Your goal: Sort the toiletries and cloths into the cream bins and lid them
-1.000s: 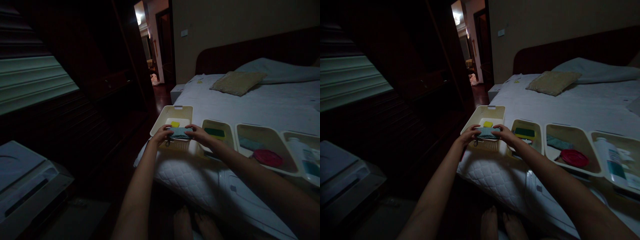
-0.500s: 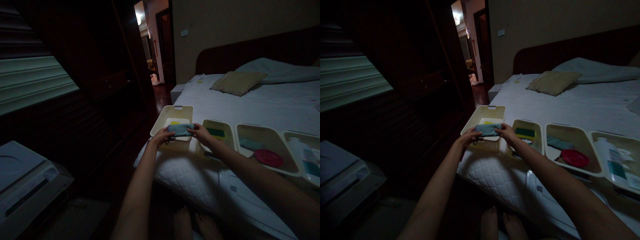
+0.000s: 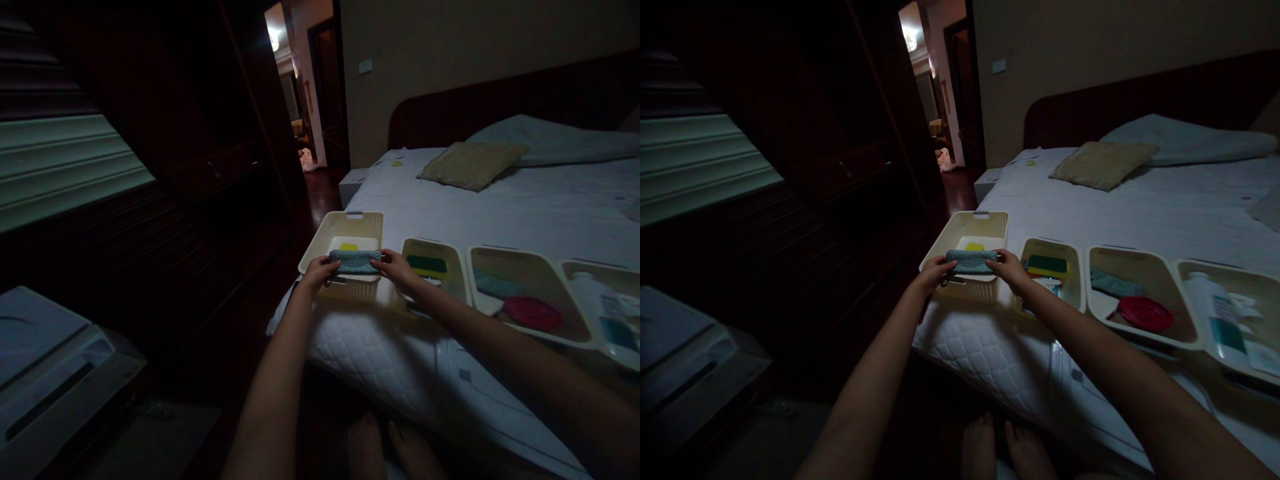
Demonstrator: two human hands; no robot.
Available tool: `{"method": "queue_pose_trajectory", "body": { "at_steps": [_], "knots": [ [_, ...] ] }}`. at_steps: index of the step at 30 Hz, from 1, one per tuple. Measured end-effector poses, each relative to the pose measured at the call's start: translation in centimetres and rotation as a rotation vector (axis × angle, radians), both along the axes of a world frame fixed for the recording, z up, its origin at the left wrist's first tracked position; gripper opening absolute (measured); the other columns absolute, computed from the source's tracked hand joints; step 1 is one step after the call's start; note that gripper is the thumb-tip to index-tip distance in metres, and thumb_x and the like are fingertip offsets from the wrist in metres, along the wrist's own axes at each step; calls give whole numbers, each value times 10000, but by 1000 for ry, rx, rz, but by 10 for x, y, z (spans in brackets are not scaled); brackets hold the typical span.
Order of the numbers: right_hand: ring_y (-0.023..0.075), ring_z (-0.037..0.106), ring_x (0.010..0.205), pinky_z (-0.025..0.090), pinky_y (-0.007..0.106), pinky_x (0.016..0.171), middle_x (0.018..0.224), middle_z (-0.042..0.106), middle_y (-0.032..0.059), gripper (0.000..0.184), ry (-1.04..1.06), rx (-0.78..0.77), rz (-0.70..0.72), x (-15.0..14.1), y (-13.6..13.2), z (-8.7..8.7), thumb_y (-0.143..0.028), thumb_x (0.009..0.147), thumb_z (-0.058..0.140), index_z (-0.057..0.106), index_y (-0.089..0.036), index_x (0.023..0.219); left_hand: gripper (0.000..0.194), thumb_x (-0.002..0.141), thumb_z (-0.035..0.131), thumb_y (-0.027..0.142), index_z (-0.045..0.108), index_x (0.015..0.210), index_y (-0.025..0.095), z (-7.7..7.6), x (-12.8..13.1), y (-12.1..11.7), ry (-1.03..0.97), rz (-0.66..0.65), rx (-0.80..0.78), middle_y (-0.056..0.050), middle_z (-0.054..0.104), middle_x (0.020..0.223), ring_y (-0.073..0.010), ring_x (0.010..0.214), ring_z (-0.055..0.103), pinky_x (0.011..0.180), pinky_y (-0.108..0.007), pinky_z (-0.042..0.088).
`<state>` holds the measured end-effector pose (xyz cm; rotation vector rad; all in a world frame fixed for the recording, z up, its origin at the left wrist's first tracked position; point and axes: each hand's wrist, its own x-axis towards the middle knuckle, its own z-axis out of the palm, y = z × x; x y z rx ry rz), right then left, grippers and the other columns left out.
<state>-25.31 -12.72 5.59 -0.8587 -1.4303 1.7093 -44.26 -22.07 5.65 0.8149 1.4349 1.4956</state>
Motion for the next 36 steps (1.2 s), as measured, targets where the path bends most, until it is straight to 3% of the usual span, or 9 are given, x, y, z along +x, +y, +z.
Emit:
{"method": "queue_pose_trajectory", "body": {
  "at_steps": [6, 13, 19, 24, 30, 36],
  "knots": [
    [127, 583, 682, 486, 277, 681, 746, 605, 11, 280, -50, 27, -63, 7, -1, 5, -177, 627, 690, 563, -180, 877, 277, 547, 784, 232, 637, 750, 115, 8, 11, 2, 28, 0, -2, -16, 629, 682, -91, 580, 557, 578, -220, 433],
    [123, 568, 692, 474, 272, 679, 762, 591, 15, 272, -110, 101, -100, 24, 8, 4, -179, 627, 676, 546, -172, 866, 350, 547, 786, 298, 620, 792, 113, 3, 21, 11, 89, -56, -9, -23, 614, 697, -95, 586, 548, 548, -217, 420],
    [137, 573, 758, 480, 279, 679, 869, 609, 48, 268, -178, 212, -148, 60, 34, -1, -209, 652, 638, 551, -151, 899, 306, 596, 729, 248, 578, 841, 143, 18, 55, 29, 240, -154, -51, 5, 596, 711, -84, 589, 539, 550, -201, 412],
    [121, 568, 752, 481, 278, 728, 832, 621, 19, 236, -226, 294, -233, 110, 60, 14, -130, 650, 587, 578, -160, 884, 350, 554, 671, 88, 546, 877, 144, 35, 112, 58, 299, -209, -54, 20, 579, 736, -88, 640, 546, 623, -214, 452],
    [118, 567, 708, 483, 257, 680, 818, 632, 35, 261, -327, 400, -292, 208, 77, 35, -95, 669, 566, 595, -137, 925, 314, 599, 657, 52, 517, 873, 116, 50, 210, 83, 408, -397, -104, 38, 532, 668, -74, 582, 522, 592, -212, 462],
    [114, 578, 705, 478, 219, 620, 894, 653, 75, 306, -530, 414, -304, 315, 75, 54, -74, 721, 540, 596, -106, 1021, 39, 732, 573, 110, 548, 756, 92, 56, 315, 102, 412, -652, -180, -2, 549, 629, -74, 538, 519, 563, -214, 449]
  ]
}}
